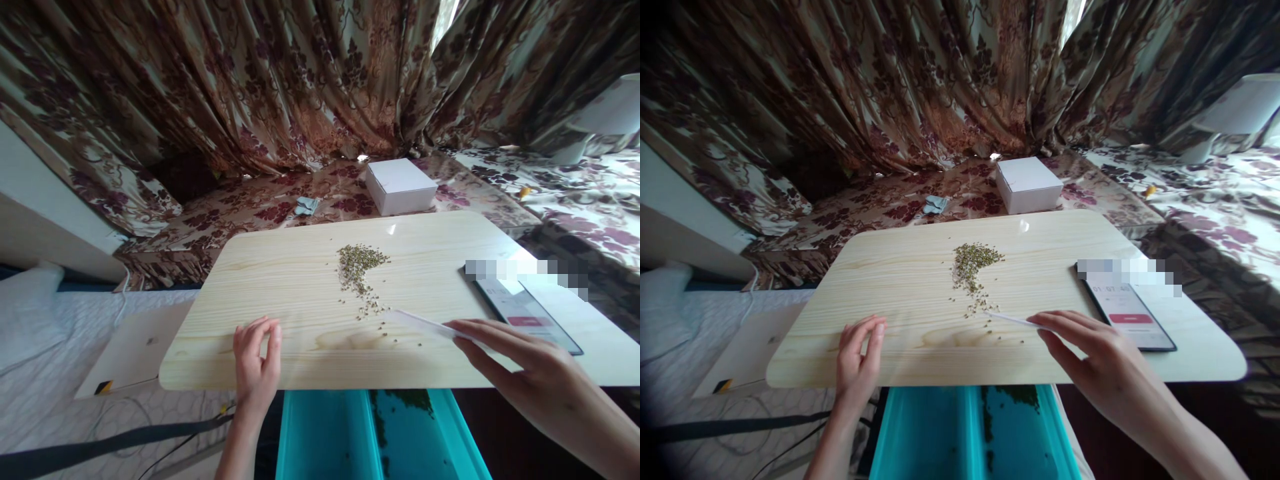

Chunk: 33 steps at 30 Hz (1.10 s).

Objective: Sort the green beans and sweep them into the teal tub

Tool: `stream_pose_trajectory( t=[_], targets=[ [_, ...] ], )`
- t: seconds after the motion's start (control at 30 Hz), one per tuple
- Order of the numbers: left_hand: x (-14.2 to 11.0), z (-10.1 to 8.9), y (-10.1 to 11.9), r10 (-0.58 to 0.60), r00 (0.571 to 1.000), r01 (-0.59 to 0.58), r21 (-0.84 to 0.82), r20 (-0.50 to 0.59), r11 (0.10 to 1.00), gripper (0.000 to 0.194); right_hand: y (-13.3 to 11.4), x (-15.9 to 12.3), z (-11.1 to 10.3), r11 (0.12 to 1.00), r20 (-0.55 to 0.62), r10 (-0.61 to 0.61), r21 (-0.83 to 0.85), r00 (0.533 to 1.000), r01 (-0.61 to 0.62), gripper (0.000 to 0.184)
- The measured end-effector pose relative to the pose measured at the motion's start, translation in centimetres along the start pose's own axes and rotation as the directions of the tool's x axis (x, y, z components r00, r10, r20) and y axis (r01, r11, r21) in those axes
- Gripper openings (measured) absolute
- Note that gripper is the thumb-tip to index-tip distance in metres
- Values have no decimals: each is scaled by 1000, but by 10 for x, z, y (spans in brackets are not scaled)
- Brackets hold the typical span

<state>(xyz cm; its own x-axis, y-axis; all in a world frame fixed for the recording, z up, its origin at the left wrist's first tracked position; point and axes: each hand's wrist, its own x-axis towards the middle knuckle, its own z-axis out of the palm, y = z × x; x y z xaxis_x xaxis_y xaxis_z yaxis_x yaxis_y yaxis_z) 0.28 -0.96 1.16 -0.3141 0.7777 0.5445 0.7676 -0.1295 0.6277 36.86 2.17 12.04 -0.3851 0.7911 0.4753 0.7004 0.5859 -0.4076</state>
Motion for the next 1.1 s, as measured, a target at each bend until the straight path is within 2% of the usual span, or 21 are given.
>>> stream_pose_trajectory(
  t=[0.07, 0.23, 0.43, 1.1],
  targets=[
    [0, 0, 0, 1, 1000, -1, -1, -3, 1000, 21, 8, 13, 3, 997, 64, -45, 73, 997, 40, 22],
    [1, -1, 1, -6, 1000, 6, 0, 3, 1000, 22, 21, 33, 14, 978, 173, -74, 204, 982, 38, 22],
    [1, -1, 0, -10, 1000, 9, 12, 13, 1000, 23, 28, 45, 21, 966, 268, -96, 259, 959, 24, 25],
    [0, -1, -2, -19, 1000, 19, 4, 18, 1000, 22, 31, 32, 6, 951, 341, -106, 309, 934, -5, 22]
  ],
)
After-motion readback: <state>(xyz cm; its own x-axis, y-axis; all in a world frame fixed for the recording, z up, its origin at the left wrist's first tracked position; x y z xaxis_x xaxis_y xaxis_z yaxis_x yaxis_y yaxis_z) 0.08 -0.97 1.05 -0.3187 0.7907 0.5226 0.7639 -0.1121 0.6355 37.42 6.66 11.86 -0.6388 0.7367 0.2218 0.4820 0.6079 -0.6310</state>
